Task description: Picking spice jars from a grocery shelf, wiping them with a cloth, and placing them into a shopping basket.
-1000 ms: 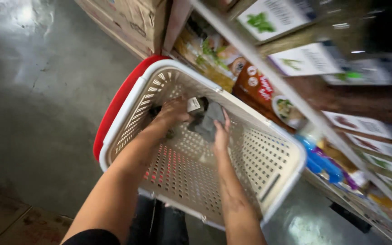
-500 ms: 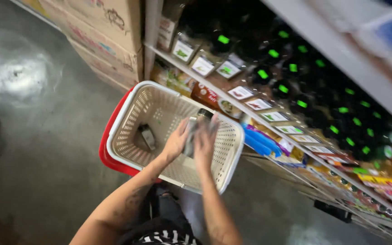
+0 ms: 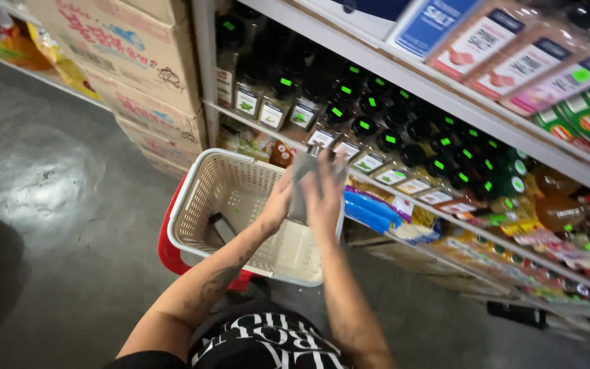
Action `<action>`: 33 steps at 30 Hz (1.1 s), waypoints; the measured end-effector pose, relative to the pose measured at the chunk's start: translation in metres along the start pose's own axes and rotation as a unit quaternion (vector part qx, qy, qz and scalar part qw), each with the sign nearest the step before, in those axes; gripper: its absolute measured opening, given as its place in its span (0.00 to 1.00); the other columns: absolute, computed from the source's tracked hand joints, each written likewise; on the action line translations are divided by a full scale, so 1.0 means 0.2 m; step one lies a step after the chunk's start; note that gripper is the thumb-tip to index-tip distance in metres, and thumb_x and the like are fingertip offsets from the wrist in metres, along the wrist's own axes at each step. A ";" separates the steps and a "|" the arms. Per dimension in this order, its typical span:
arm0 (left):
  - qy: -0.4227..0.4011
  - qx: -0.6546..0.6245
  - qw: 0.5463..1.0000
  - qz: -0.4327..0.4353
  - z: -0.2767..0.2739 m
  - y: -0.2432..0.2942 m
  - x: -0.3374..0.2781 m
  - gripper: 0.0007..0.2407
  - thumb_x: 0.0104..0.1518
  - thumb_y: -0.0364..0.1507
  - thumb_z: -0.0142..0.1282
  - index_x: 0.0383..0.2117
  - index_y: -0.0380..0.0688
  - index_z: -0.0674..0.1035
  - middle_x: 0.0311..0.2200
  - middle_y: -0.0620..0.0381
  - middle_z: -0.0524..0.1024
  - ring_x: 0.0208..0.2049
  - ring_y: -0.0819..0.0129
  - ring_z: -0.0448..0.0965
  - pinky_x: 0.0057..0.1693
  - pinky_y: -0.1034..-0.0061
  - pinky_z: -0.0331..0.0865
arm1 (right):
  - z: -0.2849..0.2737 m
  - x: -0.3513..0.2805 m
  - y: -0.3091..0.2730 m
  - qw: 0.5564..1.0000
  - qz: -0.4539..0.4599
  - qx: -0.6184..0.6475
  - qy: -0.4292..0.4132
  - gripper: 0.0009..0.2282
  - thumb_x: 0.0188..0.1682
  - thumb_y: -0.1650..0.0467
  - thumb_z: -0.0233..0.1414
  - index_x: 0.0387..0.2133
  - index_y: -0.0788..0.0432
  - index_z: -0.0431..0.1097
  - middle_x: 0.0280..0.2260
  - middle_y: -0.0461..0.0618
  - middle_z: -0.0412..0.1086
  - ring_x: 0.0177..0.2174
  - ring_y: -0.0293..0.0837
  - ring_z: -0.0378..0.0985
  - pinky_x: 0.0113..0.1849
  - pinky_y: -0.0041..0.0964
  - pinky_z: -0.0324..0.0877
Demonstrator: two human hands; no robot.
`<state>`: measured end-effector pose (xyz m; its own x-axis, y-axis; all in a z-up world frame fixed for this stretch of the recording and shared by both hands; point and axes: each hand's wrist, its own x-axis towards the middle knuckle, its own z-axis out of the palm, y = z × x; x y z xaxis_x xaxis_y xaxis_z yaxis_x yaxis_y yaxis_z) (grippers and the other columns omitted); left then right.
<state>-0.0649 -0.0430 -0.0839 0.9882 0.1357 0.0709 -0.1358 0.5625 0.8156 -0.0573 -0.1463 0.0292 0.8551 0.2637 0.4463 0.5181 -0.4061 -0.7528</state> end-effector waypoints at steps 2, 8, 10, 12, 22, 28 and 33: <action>-0.004 0.000 1.000 0.001 0.15 0.21 -0.05 0.26 0.65 0.41 0.47 0.68 0.44 0.61 0.62 0.53 0.65 0.63 0.62 0.63 0.68 0.67 0.56 | -0.03 0.04 0.28 0.985 0.104 0.131 0.041 0.25 0.59 0.56 0.51 0.67 0.48 0.62 0.72 0.57 0.47 0.69 0.56 0.51 0.64 0.53 0.55; -0.027 0.035 0.998 0.040 0.02 0.25 0.13 0.24 0.73 0.41 0.43 0.66 0.34 0.64 0.59 0.50 0.67 0.63 0.63 0.65 0.70 0.70 0.57 | -0.05 -0.05 0.14 0.759 0.332 0.558 0.055 0.26 0.53 0.56 0.51 0.62 0.57 0.63 0.56 0.53 0.69 0.52 0.49 0.74 0.51 0.45 0.71; -0.036 0.094 0.994 0.040 0.01 0.32 0.14 0.24 0.75 0.41 0.44 0.66 0.31 0.66 0.58 0.49 0.69 0.61 0.63 0.67 0.70 0.69 0.59 | -0.07 -0.08 0.12 0.754 0.314 0.574 0.051 0.26 0.51 0.58 0.51 0.61 0.54 0.61 0.53 0.47 0.70 0.50 0.45 0.74 0.50 0.43 0.72; -0.061 0.146 0.987 -0.007 0.02 0.41 0.14 0.28 0.68 0.42 0.48 0.70 0.36 0.63 0.60 0.50 0.72 0.59 0.66 0.70 0.65 0.72 0.63 | -0.06 -0.08 0.19 0.885 0.230 0.397 0.084 0.25 0.55 0.58 0.51 0.61 0.59 0.61 0.52 0.50 0.70 0.50 0.44 0.73 0.51 0.43 0.69; -0.070 0.244 0.967 -0.006 0.05 0.77 0.13 0.45 0.41 0.44 0.74 0.64 0.34 0.60 0.54 0.43 0.74 0.54 0.60 0.76 0.60 0.70 0.69 | -0.32 0.26 -0.24 0.902 0.141 0.401 0.082 0.27 0.54 0.59 0.54 0.65 0.57 0.58 0.58 0.54 0.68 0.55 0.47 0.73 0.55 0.44 0.69; -0.188 0.503 0.816 0.213 0.03 0.77 0.13 0.41 0.40 0.46 0.75 0.60 0.34 0.68 0.54 0.38 0.76 0.56 0.48 0.76 0.63 0.61 0.67 | -0.18 0.37 -0.14 0.990 -0.047 -0.053 -0.118 0.22 0.51 0.62 0.61 0.52 0.66 0.72 0.60 0.61 0.65 0.58 0.53 0.68 0.56 0.44 0.67; -0.120 0.575 0.784 0.200 0.03 0.77 0.13 0.43 0.42 0.58 0.64 0.54 0.31 0.68 0.48 0.34 0.74 0.52 0.44 0.74 0.59 0.57 0.67 | -0.10 0.47 0.05 0.933 0.250 0.258 0.008 0.21 0.53 0.60 0.57 0.53 0.63 0.72 0.49 0.54 0.74 0.45 0.45 0.77 0.47 0.41 0.72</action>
<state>-0.0597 0.0413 0.0468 0.8868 -0.1211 0.4460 -0.4203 -0.6126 0.6694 0.0284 -0.1421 0.0738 0.9899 0.1402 -0.0184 -0.0189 0.0022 -0.9998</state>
